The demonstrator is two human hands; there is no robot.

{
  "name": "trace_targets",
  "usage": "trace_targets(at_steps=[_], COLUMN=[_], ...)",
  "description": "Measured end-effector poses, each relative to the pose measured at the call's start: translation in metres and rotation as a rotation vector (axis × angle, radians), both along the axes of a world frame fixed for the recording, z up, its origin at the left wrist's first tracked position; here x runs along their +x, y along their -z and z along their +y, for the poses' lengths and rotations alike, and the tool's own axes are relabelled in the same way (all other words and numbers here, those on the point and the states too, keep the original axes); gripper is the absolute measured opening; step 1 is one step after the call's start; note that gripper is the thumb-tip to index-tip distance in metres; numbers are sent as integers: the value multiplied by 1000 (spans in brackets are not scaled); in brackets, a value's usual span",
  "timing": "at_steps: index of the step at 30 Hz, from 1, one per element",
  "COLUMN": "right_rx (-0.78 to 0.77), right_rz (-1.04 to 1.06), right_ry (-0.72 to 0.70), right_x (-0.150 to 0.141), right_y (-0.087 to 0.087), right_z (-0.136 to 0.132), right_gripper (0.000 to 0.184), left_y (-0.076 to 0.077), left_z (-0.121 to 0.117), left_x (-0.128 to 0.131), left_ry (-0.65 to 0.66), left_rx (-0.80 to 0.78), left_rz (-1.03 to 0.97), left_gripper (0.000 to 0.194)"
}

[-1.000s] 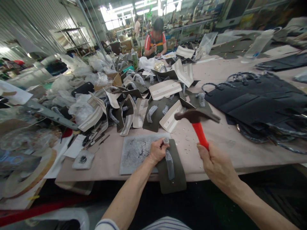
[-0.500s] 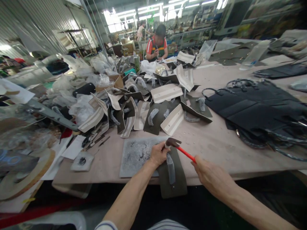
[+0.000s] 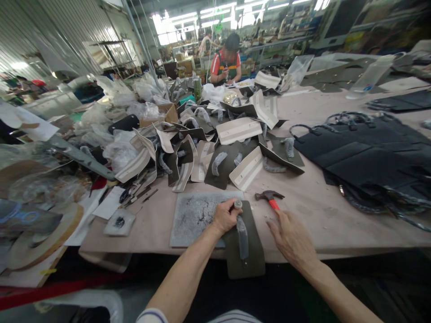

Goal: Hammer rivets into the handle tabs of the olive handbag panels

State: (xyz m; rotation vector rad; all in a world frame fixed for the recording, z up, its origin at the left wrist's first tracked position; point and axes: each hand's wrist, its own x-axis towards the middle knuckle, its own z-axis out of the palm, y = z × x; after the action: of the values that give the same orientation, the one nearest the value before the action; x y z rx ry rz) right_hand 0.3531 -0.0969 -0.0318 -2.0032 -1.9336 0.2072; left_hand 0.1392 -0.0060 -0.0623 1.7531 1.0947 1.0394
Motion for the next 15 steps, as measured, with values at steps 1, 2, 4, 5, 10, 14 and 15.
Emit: trace_targets(at_steps=[1, 2, 4, 5, 10, 14, 15], right_rx=[29, 5, -157, -251, -391, -367, -337], right_rz=[83, 153, 170, 120, 2, 103, 146], right_ry=[-56, -113, -192, -206, -148, -99, -90], right_x=[-17, -36, -71, -86, -104, -82, -77], right_y=[-5, -10, -17, -18, -7, -5, -6], right_z=[-2, -4, -6, -6, -2, 2, 3], right_gripper=[43, 45, 36, 30, 25, 26, 29], left_y=[1, 2, 4, 5, 7, 8, 9], left_z=[0, 0, -1, 0, 11, 22, 21], left_x=[0, 0, 1, 2, 5, -17, -25], left_ry=[-1, -1, -11, -23, -219, -440, -428], left_rx=[-1, -4, -27, -50, -243, -290, -258], left_rz=[0, -1, -21, -46, -345, -518, -473], left_gripper=[10, 10, 9, 9, 16, 25, 23])
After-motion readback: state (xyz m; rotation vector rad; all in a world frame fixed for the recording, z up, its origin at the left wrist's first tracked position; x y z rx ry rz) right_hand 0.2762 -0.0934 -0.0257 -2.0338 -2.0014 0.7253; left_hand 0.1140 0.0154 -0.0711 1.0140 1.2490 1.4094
